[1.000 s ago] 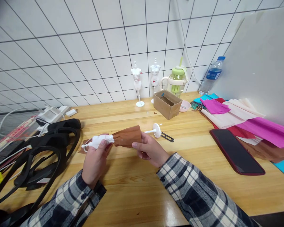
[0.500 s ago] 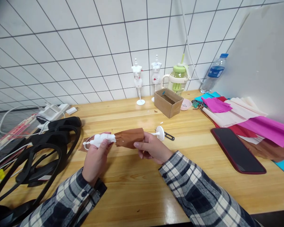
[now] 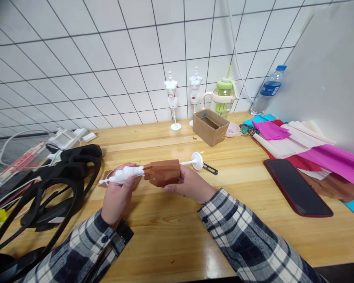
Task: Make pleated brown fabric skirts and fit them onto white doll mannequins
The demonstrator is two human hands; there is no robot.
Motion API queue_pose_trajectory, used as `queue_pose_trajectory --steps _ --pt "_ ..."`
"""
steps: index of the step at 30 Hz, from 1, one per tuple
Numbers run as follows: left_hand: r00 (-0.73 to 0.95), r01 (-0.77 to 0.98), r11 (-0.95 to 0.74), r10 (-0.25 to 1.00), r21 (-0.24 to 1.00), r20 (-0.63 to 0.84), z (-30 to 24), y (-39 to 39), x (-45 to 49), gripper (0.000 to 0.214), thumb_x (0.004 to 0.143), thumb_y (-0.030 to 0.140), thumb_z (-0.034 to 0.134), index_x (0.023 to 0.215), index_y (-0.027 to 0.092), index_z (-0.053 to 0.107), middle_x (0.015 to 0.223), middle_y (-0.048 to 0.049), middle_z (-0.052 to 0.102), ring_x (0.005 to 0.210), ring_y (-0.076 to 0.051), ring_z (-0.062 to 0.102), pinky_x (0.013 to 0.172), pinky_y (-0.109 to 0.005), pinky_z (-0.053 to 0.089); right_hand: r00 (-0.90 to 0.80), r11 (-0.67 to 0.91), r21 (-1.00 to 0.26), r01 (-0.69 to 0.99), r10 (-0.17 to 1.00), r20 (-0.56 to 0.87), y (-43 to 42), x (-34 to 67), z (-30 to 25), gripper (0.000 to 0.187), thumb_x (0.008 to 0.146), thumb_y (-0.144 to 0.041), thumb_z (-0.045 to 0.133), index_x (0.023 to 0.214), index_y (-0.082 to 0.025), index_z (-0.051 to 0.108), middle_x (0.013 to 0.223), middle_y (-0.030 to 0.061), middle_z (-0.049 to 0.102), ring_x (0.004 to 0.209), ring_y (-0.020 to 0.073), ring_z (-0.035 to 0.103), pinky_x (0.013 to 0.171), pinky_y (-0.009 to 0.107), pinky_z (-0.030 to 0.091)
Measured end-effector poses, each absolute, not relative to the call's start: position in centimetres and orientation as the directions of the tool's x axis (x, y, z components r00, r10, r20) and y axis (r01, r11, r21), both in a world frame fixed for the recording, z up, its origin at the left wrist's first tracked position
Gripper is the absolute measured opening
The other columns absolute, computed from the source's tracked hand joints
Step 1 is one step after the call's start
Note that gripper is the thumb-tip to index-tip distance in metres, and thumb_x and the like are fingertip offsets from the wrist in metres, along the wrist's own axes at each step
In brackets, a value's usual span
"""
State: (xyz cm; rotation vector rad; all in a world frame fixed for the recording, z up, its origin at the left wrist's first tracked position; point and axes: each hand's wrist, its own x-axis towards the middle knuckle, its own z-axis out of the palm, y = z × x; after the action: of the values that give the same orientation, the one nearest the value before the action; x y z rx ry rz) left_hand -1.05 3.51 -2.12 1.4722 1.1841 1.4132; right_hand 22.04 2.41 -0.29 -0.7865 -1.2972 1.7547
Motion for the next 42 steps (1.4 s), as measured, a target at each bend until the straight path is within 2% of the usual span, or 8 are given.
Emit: queue_pose_trajectory --steps 5,10,13,16,24,33,37,42 --pt "0.037 0.122 -0.461 0.887 0.879 0.460 -1.1 3.2 -1.9 0.039 0.078 0.044 0.071 0.109 0.022 0.062 0.109 -0.0075 0.069 0.106 -0.026 0.062 0.100 -0.040 0.046 -0.426 -0.356 -0.855 -0.376 0.886 -0.181 2.6 23.8 0.0 0.043 0.073 -0.048 0.073 0.104 -0.018 0.067 0.076 0.0013 0.062 0.043 0.0027 0.030 0.036 0.018 0.006" --pt "0.113 0.155 -0.527 0.850 0.836 0.514 -1.1 3.3 -2.3 0.036 0.078 0.041 0.071 0.107 0.022 0.063 0.108 -0.0084 0.070 0.105 -0.028 0.063 0.098 -0.044 0.047 -0.429 -0.466 -0.735 -0.492 0.865 -0.261 2.8 24.3 0.0 0.037 0.069 -0.052 0.074 0.082 -0.018 0.065 0.062 -0.0014 0.057 0.040 0.0038 0.030 0.037 0.019 0.005" --pt "0.217 0.186 -0.643 0.764 0.743 0.607 -1.1 3.5 -2.4 0.032 0.078 0.028 0.071 0.109 0.024 0.063 0.109 -0.0064 0.070 0.103 -0.026 0.063 0.099 -0.046 0.045 -0.468 -0.492 -0.715 -0.497 0.846 -0.257 2.8 24.2 0.1 0.047 0.071 -0.062 0.067 0.083 -0.017 0.067 0.067 0.0016 0.061 0.039 0.0036 0.030 0.037 0.020 0.005" --pt "0.309 0.215 -0.734 0.677 0.644 0.669 -0.8 3.8 -2.5 0.036 0.075 0.023 0.073 0.109 0.027 0.064 0.108 -0.0042 0.070 0.099 -0.024 0.063 0.093 -0.042 0.047 -0.437 -0.477 -0.752 -0.455 0.855 -0.278 2.6 24.0 0.3 0.035 0.068 -0.045 0.079 0.085 -0.017 0.067 0.068 -0.0007 0.061 0.040 0.0008 0.024 0.037 0.019 0.005" --pt "0.508 0.205 -0.873 0.482 0.443 0.714 0.1 3.9 -3.0 0.041 0.069 0.038 0.081 0.106 0.028 0.066 0.099 -0.0064 0.076 0.086 -0.025 0.070 0.080 -0.041 0.051 -0.644 -0.670 -0.672 -0.314 0.671 -0.368 2.5 23.7 -0.3 0.026 0.062 -0.031 0.082 0.075 -0.013 0.069 0.060 -0.0027 0.054 0.042 0.0004 0.027 0.034 0.015 0.007" --pt "0.285 0.372 -0.707 0.704 0.602 0.650 -0.6 4.3 -4.2 0.036 0.058 0.053 0.083 0.082 0.029 0.069 0.089 -0.0067 0.077 0.081 -0.029 0.070 0.084 -0.050 0.050 -0.593 -0.553 -0.730 -0.403 0.765 -0.253 2.8 24.5 -0.6 0.038 0.066 -0.034 0.082 0.097 -0.018 0.067 0.076 -0.0007 0.064 0.039 -0.0002 0.027 0.034 0.017 0.006" --pt "0.390 0.330 -0.800 0.598 0.500 0.700 -0.7 4.4 -4.3 0.034 0.062 0.047 0.083 0.089 0.032 0.069 0.094 -0.0045 0.077 0.082 -0.026 0.071 0.081 -0.046 0.051 -0.623 -0.527 -0.756 -0.389 0.755 -0.206 2.7 23.9 -0.7 0.036 0.066 -0.029 0.083 0.095 -0.018 0.067 0.060 -0.0067 0.055 0.037 -0.0012 0.023 0.034 0.015 0.010" --pt "0.487 0.325 -0.893 0.441 0.313 0.754 0.1 3.9 -4.4 0.030 0.061 0.046 0.084 0.083 0.031 0.071 0.089 -0.0043 0.077 0.076 -0.023 0.070 0.073 -0.038 0.054 -0.649 -0.535 -0.785 -0.313 0.723 -0.234 2.5 23.3 -0.8 0.032 0.065 -0.029 0.082 0.090 -0.016 0.065 0.067 -0.0042 0.061 0.036 -0.0017 0.026 0.032 0.015 0.014"
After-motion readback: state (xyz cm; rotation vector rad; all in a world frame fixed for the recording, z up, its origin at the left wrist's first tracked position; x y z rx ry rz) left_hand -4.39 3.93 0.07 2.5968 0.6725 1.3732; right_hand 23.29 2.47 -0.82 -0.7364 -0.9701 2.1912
